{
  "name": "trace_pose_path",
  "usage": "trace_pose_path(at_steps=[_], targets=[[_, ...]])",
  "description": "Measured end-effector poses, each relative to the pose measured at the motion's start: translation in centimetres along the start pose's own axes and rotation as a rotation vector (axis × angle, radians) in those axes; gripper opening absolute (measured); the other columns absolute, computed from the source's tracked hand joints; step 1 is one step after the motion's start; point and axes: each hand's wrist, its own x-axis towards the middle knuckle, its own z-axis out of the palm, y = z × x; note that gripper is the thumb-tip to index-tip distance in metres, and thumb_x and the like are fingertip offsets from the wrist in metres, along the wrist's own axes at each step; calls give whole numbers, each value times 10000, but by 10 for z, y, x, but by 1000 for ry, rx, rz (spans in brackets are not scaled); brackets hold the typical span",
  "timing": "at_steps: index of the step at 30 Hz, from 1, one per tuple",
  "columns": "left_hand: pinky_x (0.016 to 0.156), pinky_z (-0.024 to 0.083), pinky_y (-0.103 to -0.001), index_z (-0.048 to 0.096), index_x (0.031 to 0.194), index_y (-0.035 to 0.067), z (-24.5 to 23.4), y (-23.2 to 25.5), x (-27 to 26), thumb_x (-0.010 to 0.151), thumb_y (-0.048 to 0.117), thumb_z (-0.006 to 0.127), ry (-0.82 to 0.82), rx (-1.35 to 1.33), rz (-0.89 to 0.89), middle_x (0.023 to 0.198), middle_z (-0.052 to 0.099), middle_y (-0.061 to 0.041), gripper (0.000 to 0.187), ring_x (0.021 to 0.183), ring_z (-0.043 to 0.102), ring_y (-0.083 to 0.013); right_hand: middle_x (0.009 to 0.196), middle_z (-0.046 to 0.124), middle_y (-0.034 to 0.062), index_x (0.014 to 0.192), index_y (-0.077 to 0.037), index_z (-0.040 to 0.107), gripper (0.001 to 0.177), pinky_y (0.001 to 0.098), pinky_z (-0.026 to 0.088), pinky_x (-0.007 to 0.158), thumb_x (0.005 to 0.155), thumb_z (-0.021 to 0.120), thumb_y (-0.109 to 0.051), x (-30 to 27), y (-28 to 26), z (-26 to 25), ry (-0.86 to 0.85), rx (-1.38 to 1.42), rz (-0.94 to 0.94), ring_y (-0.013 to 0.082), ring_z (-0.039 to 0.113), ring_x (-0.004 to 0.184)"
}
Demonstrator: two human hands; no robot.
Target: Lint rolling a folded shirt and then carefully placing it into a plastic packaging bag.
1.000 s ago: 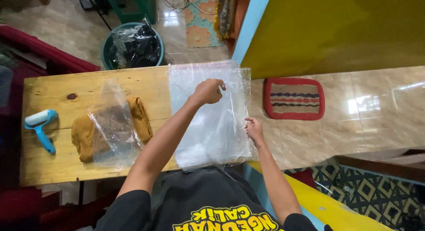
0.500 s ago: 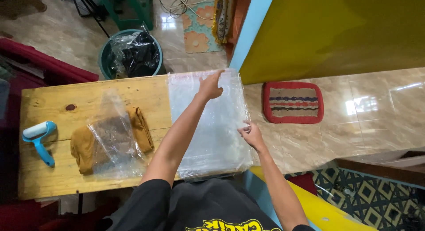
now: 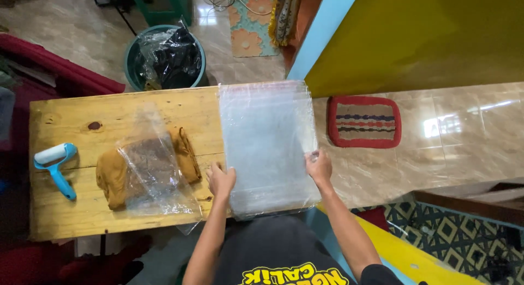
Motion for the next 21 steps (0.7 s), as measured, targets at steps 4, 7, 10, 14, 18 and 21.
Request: trace_pose_path(at_steps=[4,7,10,14,18,21], targets=[[1092,427,-569,508,1501,200,-4,4,-14,848,490,667,-26,12,25,1513,490,-163,733,1389,493,-379,1182,624,42,1111,-226,643,317,538,532,945,887,711,-441,-8,-12,-3,9,-119,5,328,644,1144],[1003,494,-544,620,1340,238,-11,8,-29,841,371,667,-2,-2,131,1198,679,-98,519,1200,637,-361,1219,614,52,1168,-213,647,292,556,516,959,912,682,-348,-18,-27,-6,13,-134,-25,333,637,1170],[934,518,-540,634,1209,181,-17,10,-35,852,292,657,30,-5,191,1049,700,-95,374,1091,679,-376,1102,625,65,1111,-202,675,211,504,520,880,907,626,-225,-30,-44,-8,142,-168,-235,335,659,1052],[971,486,-578,599,1279,159,-31,13,-40,853,328,693,103,24,266,1188,632,-142,468,1177,622,-411,1082,625,53,1166,-192,688,281,438,509,846,920,556,-168,-45,-56,1,160,-358,-374,285,657,1009],[935,513,-587,577,1337,91,-49,48,-70,886,284,692,72,-154,388,1178,647,-202,503,1145,650,-448,1067,613,34,1154,-190,693,294,429,497,825,884,588,-242,-50,-59,5,194,-405,-414,277,634,1002],[898,548,-532,588,1346,146,-8,73,-63,846,509,756,-146,-277,410,1096,718,-171,641,1060,705,-414,1063,592,61,1120,-179,700,362,470,468,814,847,666,-413,-65,-76,-8,173,-330,-433,304,604,985]])
